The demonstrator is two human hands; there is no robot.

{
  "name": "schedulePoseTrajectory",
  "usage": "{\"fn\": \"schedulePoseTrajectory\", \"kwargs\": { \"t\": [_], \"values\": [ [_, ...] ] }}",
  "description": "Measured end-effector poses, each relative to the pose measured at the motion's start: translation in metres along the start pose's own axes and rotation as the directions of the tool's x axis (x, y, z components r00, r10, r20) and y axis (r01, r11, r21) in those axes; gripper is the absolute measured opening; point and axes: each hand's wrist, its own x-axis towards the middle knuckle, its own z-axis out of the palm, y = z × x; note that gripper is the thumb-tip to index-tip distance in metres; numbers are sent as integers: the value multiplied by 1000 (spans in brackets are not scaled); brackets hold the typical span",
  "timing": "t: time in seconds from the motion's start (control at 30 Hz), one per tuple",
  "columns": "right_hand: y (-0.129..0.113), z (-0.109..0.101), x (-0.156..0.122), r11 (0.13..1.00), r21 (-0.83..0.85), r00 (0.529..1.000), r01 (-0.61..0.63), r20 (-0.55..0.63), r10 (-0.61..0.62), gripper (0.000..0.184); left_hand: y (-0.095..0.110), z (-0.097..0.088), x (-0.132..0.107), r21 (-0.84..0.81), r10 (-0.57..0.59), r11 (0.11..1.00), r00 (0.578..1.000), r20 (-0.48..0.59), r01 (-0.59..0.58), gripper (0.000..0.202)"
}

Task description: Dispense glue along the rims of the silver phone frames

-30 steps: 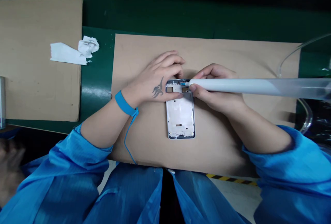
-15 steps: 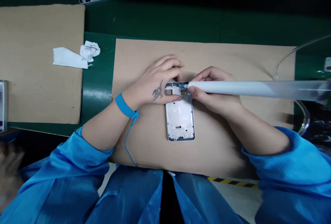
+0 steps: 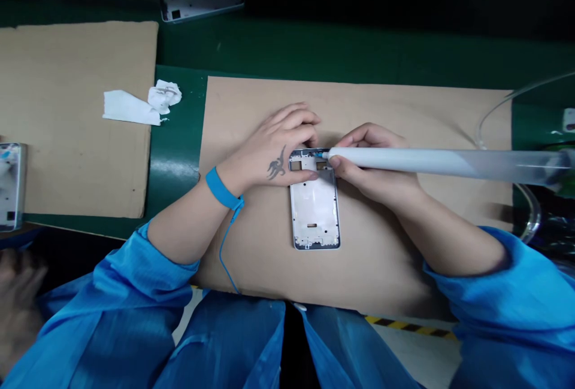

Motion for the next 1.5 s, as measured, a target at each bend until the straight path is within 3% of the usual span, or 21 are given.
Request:
{"fn": "schedulePoseTrajectory", "kwargs": {
  "t": [0.47, 0.73, 0.97, 1.5],
  "values": [
    [6, 0, -1, 1000, 14, 1000, -13, 9, 13, 27, 0, -3, 0, -4, 0, 1000, 999, 45, 0, 48],
    [5, 3, 0, 1000, 14, 1000, 16, -14, -15, 35, 1, -5, 1, -8, 3, 1000, 999, 47, -3, 48],
    [3, 2, -1, 1000, 8, 1000, -4, 0, 4, 27, 0, -3, 0, -3, 19, 1000, 999, 30, -19, 48],
    [2, 2, -1, 999, -23, 998, 48, 29, -47, 33, -1, -1, 1, 22, 28, 999, 1000, 13, -28, 47]
  ]
}}
